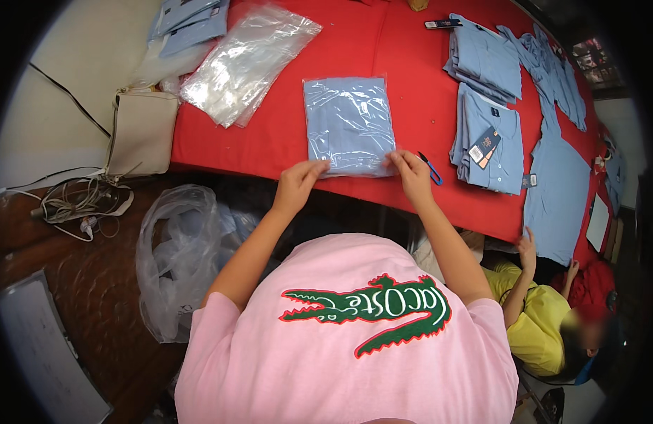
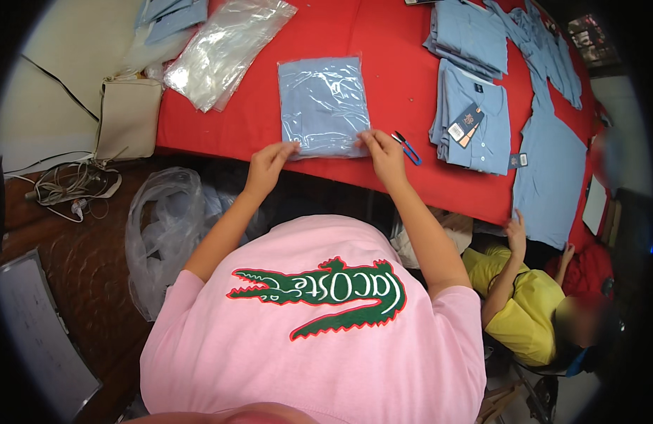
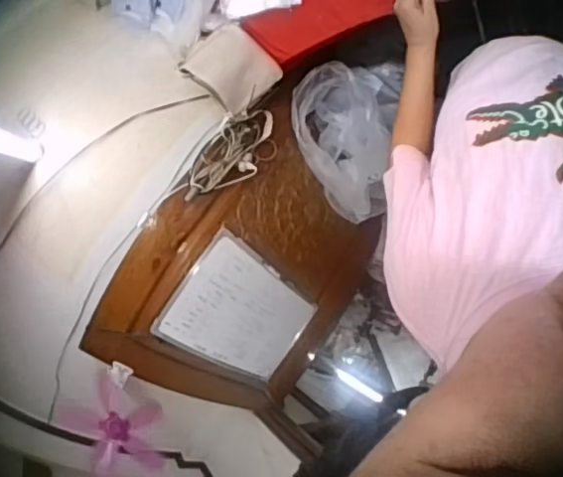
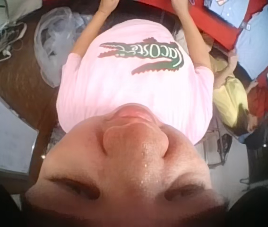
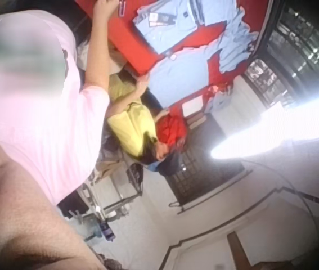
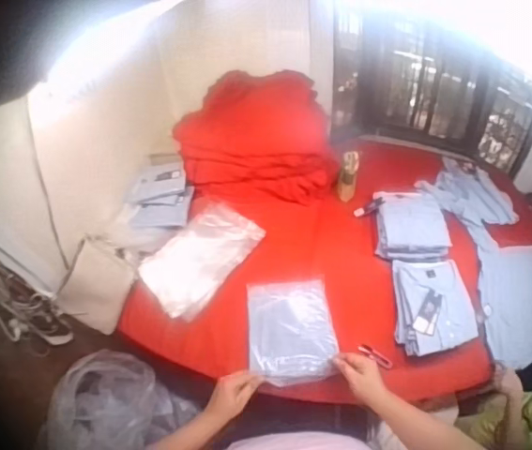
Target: The person packs folded blue shirts into clear plastic bags by hand, using a small blue tool to assist with clearing air or tucking edges.
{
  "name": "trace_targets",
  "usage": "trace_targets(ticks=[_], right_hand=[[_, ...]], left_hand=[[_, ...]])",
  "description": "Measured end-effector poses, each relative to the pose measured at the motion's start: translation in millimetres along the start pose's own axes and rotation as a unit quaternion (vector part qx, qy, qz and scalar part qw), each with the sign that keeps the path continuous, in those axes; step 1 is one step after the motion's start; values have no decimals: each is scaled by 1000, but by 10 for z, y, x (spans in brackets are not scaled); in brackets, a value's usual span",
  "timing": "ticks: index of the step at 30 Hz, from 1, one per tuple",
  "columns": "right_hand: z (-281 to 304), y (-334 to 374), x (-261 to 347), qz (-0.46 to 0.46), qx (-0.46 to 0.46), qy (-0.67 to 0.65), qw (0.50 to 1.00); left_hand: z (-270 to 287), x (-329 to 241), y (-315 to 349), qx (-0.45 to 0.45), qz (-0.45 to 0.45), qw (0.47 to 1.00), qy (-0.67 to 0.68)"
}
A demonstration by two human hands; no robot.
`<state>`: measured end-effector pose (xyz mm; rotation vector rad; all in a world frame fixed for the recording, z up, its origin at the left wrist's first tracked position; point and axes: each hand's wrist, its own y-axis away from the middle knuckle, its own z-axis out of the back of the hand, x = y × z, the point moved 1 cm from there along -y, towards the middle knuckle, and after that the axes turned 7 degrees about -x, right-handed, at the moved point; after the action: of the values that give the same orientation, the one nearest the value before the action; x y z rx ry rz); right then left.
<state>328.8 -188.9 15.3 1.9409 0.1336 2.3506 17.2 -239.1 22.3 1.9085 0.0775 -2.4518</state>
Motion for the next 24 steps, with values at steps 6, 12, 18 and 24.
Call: trace_targets(ticks=[6,12,18,24], right_hand=[[-388,-304,-48,-120,-104,-57,986],[-462,-330,77,-104,-128,97,982],[-379,-441,76,48,-153,416,895],[-611,-539,336,357,-49,407,839]], left_hand=[[-171,385,-476,-91,190,964,162],[-201,411,-583,-106,248,953,136],[-201,112,-725,-158,57,928,-333],[-320,-128,-968,-90,-229,910,-333]])
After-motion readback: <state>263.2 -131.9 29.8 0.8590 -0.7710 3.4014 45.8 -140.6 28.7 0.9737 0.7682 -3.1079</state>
